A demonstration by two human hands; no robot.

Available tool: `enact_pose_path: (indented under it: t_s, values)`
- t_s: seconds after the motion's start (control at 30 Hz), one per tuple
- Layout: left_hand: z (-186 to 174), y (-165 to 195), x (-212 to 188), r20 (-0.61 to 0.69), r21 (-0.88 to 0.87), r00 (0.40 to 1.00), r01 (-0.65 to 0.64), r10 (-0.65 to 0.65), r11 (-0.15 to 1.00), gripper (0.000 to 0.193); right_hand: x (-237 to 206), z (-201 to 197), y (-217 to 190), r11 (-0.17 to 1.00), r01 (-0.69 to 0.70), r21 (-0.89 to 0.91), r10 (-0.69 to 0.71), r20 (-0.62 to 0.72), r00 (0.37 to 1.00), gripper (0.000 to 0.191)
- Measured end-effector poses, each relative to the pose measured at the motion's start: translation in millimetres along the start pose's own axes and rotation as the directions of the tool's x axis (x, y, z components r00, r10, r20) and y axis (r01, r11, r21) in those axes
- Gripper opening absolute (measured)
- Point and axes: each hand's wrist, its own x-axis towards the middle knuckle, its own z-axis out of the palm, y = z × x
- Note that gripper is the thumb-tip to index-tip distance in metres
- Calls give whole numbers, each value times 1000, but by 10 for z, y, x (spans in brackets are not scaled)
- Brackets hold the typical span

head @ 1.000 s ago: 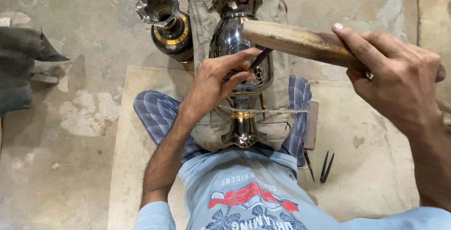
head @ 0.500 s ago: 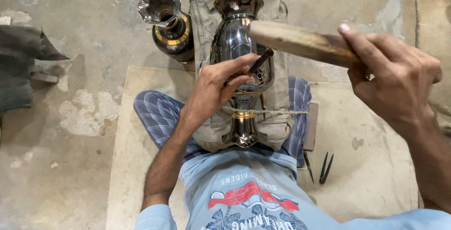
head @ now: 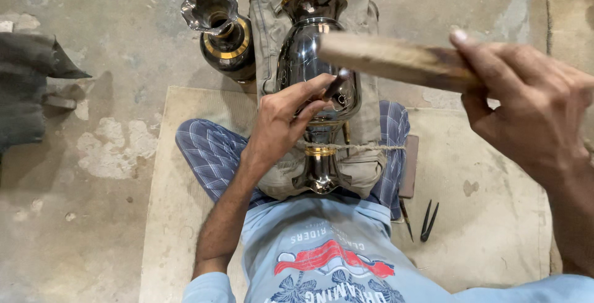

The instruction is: The person sits cross-legged on the floor and uses a chisel and wooden mallet to engrave a floral pattern onto a polished metal vessel. The person repeatedly taps the chisel along the surface to create the design.

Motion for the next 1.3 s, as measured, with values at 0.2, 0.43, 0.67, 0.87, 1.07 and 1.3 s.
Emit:
enact_pose_path:
  t_s: [0.2,0.43,0.67,0.87,1.07,1.3]
  values:
    - [29,9,-18,-31,37,999,-7,8,999,40,152,-131,-87,969,85,-232,-63,103,993,59]
    - [169,-127,-129,-127,38,992,-9,13,999,39,319,-260,-164,992,70,-107,-57,123,991,59]
    - [303,-235,-209,-196,23,980,28,-23,999,43,341,-330,-170,979,90,-185,-51,203,978,66]
    - [274,-178,-257,-204,38,979,30,-21,999,43,439,-440,-260,995,69,-72,-57,155,986,58]
    - [324,-169,-287,-249,-20,965,75,-77,997,40,519,-465,-290,984,143,-108,-120,196,973,54]
    - [353,-129,-348,-324,-172,942,28,-84,985,43,568,-563,-367,995,21,93,-36,167,985,60]
